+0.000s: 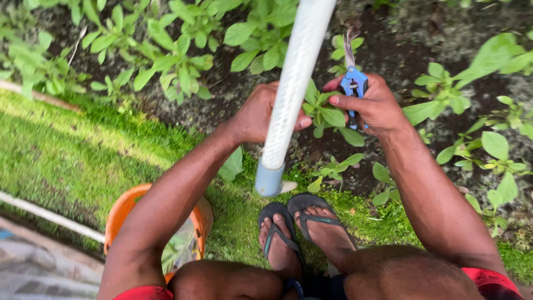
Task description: The person uses pruning shears to cut the tops of small green leafy plants growing in a vertical garden. The harvested leaves are collected in an orange bucket placed nearby.
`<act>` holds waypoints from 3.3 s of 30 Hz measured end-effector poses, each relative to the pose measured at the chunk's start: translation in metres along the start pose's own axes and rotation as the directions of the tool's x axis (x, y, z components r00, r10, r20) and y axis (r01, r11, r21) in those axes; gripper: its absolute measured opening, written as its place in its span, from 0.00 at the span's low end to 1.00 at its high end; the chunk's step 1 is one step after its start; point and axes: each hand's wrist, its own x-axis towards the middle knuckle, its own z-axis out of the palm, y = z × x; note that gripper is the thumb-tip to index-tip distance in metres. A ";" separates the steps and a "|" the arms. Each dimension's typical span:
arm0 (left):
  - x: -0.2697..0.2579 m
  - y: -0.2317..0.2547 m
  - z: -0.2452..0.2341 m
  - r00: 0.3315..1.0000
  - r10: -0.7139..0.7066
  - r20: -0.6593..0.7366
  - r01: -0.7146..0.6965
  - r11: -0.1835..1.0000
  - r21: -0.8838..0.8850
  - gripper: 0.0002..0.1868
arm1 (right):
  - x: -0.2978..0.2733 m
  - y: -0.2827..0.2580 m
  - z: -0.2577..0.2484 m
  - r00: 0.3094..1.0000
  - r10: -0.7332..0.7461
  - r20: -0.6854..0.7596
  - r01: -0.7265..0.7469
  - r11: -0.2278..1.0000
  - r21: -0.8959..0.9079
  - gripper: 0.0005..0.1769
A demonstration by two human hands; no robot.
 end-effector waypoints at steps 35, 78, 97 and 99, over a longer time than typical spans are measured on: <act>-0.076 -0.040 0.028 0.609 -0.786 -0.106 0.462 0.459 -0.759 0.18 | 0.014 0.065 0.055 0.999 -0.033 0.034 0.042 0.952 -0.303 0.08; -0.064 -0.021 0.035 0.599 -0.795 -0.102 0.765 0.605 -0.223 0.27 | 0.135 0.086 -0.145 0.738 -0.299 -0.605 -0.523 0.313 -0.793 0.14; -0.074 -0.037 0.030 0.512 -0.859 0.018 0.723 0.420 -0.549 0.12 | 0.166 0.096 -0.152 0.820 -0.146 -0.553 -0.529 0.175 -0.830 0.04; -0.076 -0.037 0.029 0.590 -0.806 -0.049 0.721 0.553 -0.418 0.13 | 0.166 0.097 -0.149 0.811 -0.124 -0.572 -0.550 0.169 -0.818 0.06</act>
